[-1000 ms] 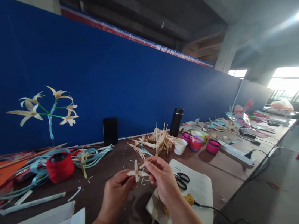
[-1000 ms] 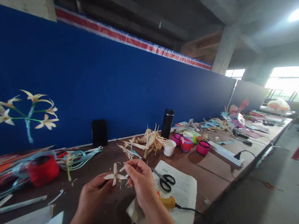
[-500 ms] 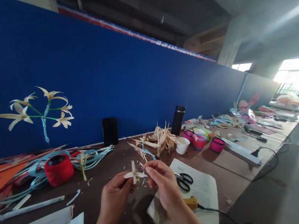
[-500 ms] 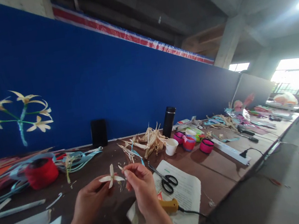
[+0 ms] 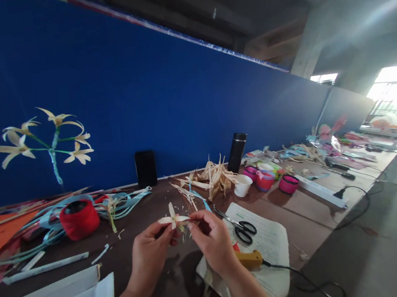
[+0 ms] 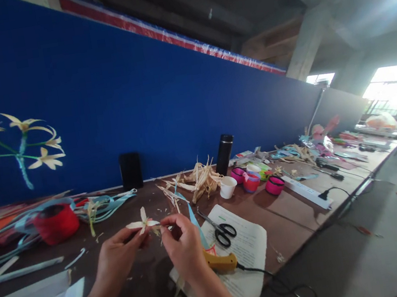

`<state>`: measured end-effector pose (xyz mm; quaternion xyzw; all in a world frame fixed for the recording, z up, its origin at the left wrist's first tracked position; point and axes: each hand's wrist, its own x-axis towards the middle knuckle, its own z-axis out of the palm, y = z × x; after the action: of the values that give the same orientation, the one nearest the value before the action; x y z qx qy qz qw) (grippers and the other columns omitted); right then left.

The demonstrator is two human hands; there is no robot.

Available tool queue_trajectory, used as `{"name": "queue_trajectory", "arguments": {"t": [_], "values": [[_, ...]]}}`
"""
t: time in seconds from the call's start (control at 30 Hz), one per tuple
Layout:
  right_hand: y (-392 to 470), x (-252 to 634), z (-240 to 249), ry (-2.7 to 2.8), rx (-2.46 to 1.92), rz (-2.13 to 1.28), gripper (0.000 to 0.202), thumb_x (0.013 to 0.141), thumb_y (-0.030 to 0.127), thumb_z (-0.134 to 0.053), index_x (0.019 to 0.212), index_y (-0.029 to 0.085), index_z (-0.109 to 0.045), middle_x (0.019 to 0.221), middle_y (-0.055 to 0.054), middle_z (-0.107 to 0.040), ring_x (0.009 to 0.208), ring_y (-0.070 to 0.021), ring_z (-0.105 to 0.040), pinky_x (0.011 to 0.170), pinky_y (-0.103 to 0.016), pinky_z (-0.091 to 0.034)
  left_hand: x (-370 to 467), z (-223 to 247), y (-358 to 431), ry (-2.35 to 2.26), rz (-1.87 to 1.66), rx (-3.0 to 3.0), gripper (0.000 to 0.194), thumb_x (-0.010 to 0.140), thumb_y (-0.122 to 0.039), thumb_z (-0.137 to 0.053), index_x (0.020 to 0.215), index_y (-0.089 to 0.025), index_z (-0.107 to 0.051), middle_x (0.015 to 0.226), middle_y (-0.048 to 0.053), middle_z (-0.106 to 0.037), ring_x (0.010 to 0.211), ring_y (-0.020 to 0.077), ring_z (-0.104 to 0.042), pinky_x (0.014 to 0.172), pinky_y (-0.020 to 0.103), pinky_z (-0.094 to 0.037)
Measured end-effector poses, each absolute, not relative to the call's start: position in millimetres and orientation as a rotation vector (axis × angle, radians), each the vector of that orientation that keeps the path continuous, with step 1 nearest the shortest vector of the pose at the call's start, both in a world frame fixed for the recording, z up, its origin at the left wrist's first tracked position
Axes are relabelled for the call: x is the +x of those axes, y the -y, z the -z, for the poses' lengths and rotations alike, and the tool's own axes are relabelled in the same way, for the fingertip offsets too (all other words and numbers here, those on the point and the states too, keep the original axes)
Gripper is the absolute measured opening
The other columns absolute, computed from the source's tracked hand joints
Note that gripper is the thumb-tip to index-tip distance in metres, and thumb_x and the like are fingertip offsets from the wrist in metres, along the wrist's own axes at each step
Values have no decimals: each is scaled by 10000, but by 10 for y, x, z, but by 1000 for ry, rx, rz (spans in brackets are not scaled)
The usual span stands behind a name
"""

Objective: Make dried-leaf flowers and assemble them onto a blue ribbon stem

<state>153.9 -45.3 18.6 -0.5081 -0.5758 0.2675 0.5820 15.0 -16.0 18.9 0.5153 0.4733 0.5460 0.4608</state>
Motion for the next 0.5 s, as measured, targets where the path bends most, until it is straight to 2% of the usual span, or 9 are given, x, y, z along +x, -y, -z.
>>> {"name": "queue_trajectory", "arguments": {"t": [0.5], "values": [[446,1507,-182,1287,-1122,-774,140,784,222,-562,907,178,-613,674,26,-553,509,-89,-443,459,-192,-347,171,-217,172,-1080,-1289,1272,254,634,-393,-705,688,-150,-655,488,-25,-623,451,110,-556,479,202,-455]]}}
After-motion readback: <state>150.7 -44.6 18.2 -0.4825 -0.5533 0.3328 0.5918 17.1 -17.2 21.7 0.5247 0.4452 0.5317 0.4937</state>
